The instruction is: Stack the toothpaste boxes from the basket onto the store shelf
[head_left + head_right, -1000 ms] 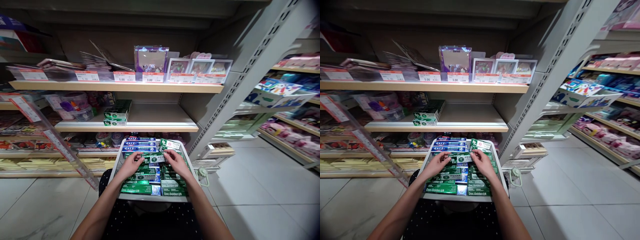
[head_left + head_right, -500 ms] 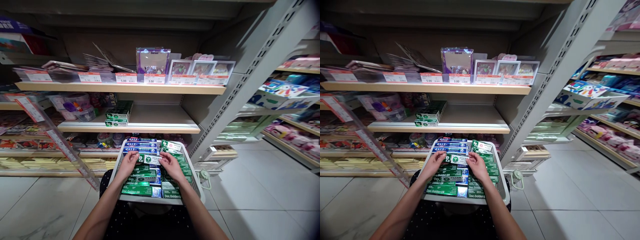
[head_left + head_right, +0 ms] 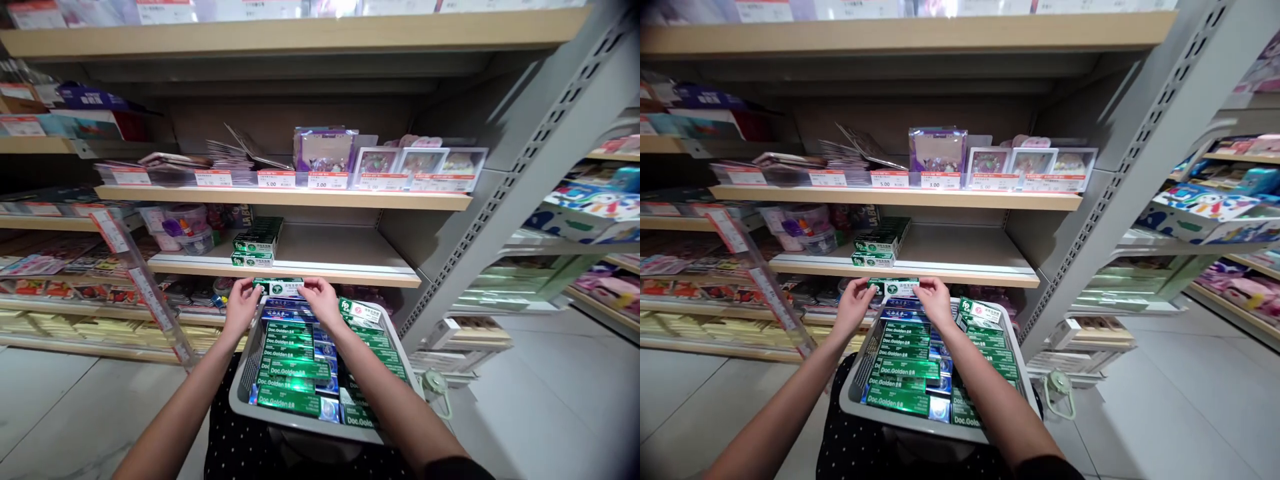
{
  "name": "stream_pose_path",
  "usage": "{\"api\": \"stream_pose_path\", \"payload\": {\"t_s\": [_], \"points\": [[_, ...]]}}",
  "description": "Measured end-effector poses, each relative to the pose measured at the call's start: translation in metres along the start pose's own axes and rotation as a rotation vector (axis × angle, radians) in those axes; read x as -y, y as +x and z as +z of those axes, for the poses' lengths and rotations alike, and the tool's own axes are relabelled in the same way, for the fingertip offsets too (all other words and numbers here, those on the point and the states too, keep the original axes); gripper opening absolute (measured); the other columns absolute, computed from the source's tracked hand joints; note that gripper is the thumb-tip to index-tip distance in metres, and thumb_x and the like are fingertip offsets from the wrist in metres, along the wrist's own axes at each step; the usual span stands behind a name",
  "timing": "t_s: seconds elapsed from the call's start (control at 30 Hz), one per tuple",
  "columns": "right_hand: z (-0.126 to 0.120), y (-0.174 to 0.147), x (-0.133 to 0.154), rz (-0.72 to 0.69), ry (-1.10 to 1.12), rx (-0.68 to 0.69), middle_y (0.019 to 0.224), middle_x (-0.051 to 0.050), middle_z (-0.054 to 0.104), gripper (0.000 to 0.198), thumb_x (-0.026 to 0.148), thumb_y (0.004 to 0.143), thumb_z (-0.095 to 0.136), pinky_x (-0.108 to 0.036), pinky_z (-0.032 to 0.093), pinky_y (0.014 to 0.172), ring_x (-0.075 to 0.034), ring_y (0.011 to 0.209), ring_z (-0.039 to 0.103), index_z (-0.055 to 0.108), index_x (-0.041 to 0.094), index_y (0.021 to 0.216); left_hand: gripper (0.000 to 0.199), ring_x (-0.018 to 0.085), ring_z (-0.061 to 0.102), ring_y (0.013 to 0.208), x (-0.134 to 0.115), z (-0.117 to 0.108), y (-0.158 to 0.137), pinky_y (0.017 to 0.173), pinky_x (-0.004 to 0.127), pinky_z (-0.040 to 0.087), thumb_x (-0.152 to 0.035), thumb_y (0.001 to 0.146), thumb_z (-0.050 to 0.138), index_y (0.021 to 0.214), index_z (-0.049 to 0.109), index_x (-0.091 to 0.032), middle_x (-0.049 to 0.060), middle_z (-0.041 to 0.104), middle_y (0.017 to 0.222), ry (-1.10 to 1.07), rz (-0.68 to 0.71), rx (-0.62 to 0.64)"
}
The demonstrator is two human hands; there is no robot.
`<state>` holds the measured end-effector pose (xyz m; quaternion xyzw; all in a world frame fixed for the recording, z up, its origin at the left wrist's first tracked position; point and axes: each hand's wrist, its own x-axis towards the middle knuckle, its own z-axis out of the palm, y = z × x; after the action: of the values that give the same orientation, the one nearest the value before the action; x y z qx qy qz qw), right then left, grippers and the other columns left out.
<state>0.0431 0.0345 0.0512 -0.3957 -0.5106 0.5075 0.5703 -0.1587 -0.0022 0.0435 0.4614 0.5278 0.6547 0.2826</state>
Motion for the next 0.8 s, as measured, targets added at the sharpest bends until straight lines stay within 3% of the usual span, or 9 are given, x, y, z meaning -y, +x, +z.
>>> {"api": "stream_pose_path", "payload": {"t_s": [0.13,0.27,0.47,0.67,0.8], "points": [[0.063,0.049,-0.001,-0.174,0.036,-0.013,0.09,-0.004,0.067,0.034,0.035,0.067,0.074,-0.035,0.055,0.086,-0.018,0.086,0.066,0.058,0.018,0.091,0.035,0.021,0.061,0.103,-0.004,-0.022,0.065,0.093,0.039,0.05,-0.035,0.08,0.063,0.11,0.059,-0.017,0.01,0.062,0.111,0.24,0.191,-0.153],[0.1,0.079,-0.007,-0.307,-0.102,-0.095,0.094,-0.005,0.065,0.027,0.032,0.071,0.069,-0.035,0.055,0.087,-0.018,0.089,0.065,0.058,0.018,0.093,0.03,0.025,0.059,0.106,-0.003,-0.032,0.106,0.096,0.042,0.047,-0.029,0.083,0.059,0.111,0.061,-0.016,0.012,0.06,0.112,0.478,0.282,-0.232],[0.114,0.092,-0.019,-0.381,-0.301,-0.186,0.101,-0.007,0.06,0.02,0.027,0.074,0.064,-0.035,0.054,0.084,-0.019,0.087,0.063,0.056,0.019,0.091,0.031,0.026,0.063,0.102,0.008,-0.034,0.127,0.095,0.043,0.049,-0.026,0.084,0.057,0.111,0.061,-0.013,0.015,0.063,0.111,0.518,0.261,-0.208],[0.119,0.105,-0.024,-0.294,-0.347,-0.182,0.097,-0.006,0.065,0.022,0.028,0.075,0.063,-0.035,0.053,0.081,-0.022,0.089,0.065,0.054,0.021,0.094,0.029,0.023,0.068,0.096,0.01,-0.03,0.14,0.089,0.037,0.053,-0.025,0.085,0.058,0.112,0.059,-0.014,0.014,0.068,0.108,0.411,0.134,-0.19],[0.121,0.114,-0.03,-0.292,-0.357,-0.211,0.097,-0.006,0.066,0.022,0.028,0.076,0.062,-0.034,0.051,0.083,-0.021,0.089,0.065,0.055,0.021,0.095,0.026,0.024,0.069,0.094,0.009,-0.029,0.147,0.084,0.034,0.054,-0.025,0.083,0.06,0.107,0.06,-0.014,0.013,0.071,0.101,0.414,0.125,-0.179]]}}
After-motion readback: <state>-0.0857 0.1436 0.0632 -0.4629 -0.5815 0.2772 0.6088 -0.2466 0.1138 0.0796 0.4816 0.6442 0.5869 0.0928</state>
